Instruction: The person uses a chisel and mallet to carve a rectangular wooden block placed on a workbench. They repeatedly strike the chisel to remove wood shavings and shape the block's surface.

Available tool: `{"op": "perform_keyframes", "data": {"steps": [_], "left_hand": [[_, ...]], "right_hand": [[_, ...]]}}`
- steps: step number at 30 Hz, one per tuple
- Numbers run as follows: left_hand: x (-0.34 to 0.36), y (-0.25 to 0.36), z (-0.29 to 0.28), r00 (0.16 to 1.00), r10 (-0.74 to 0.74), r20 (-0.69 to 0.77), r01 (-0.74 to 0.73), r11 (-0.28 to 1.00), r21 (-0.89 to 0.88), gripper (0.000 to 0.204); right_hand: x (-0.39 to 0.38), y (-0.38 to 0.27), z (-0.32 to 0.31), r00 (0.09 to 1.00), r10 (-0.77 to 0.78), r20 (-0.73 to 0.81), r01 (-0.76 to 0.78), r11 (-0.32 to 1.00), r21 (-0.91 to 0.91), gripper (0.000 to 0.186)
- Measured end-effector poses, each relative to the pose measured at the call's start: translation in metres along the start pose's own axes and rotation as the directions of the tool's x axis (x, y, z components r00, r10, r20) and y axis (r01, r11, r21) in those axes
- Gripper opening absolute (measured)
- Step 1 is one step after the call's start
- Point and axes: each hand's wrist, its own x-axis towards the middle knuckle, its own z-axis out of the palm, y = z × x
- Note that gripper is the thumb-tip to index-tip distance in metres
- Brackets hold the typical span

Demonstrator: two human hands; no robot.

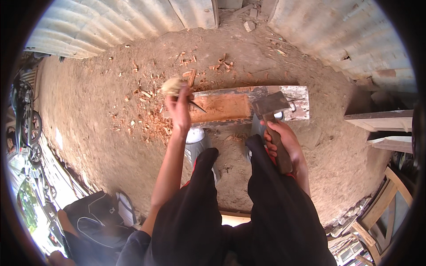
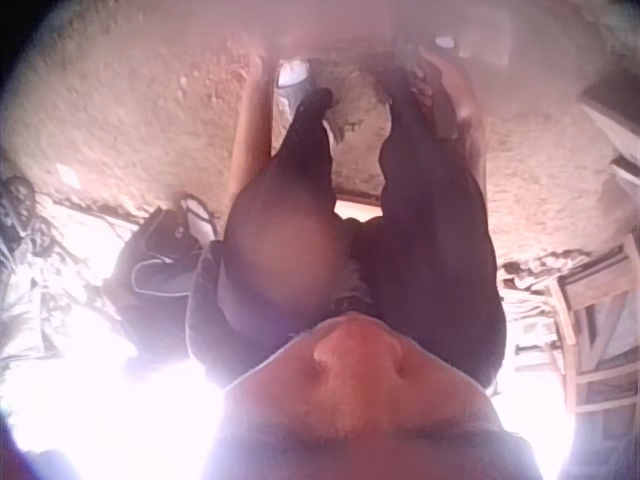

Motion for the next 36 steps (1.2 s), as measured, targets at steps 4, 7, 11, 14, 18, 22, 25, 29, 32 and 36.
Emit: {"op": "perform_keyframes", "data": {"steps": [4, 7, 11, 14, 18, 22, 25, 29, 32, 36], "left_hand": [[-0.013, -0.006, 0.054, 0.925, 0.018, 0.380, -0.097, 0.977, 0.189, 0.015], [-0.025, -0.012, 0.106, 0.714, 0.266, 0.648, -0.439, 0.891, 0.118, 0.022], [-0.048, -0.032, 0.151, 0.725, -0.039, 0.688, -0.374, 0.817, 0.440, 0.031], [-0.051, -0.038, 0.166, 0.710, 0.104, 0.697, -0.432, 0.845, 0.315, 0.027], [-0.048, -0.051, 0.161, 0.735, 0.128, 0.666, -0.362, 0.904, 0.225, 0.026], [-0.059, -0.058, 0.153, 0.644, 0.220, 0.733, -0.473, 0.868, 0.155, 0.024], [-0.072, -0.057, 0.157, 0.539, 0.130, 0.832, -0.608, 0.744, 0.278, 0.022], [-0.071, -0.057, 0.158, 0.621, 0.076, 0.780, -0.561, 0.739, 0.374, 0.020], [-0.062, -0.054, 0.151, 0.754, 0.200, 0.625, -0.494, 0.800, 0.341, 0.023], [-0.060, -0.065, 0.150, 0.806, 0.231, 0.544, -0.450, 0.837, 0.311, 0.023]], "right_hand": [[0.002, 0.003, -0.007, 1.000, -0.014, -0.017, 0.014, 1.000, 0.013, 0.034], [-0.001, -0.005, -0.011, 0.997, -0.053, -0.047, 0.053, 0.999, -0.014, 0.035], [-0.015, -0.014, -0.020, 0.977, -0.163, -0.137, 0.153, 0.985, -0.080, 0.038], [-0.034, -0.016, -0.034, 0.952, -0.218, -0.214, 0.195, 0.973, -0.123, 0.041], [-0.041, -0.007, -0.050, 0.941, -0.201, -0.272, 0.178, 0.978, -0.108, 0.047], [-0.042, -0.002, -0.052, 0.933, -0.167, -0.320, 0.156, 0.986, -0.059, 0.049], [-0.045, -0.001, -0.046, 0.935, -0.174, -0.308, 0.156, 0.984, -0.082, 0.049], [-0.050, -0.006, -0.041, 0.943, -0.200, -0.267, 0.176, 0.978, -0.112, 0.049], [-0.051, -0.010, -0.035, 0.928, -0.223, -0.298, 0.192, 0.973, -0.130, 0.050], [-0.052, -0.015, -0.035, 0.927, -0.252, -0.277, 0.220, 0.965, -0.141, 0.047]]}}
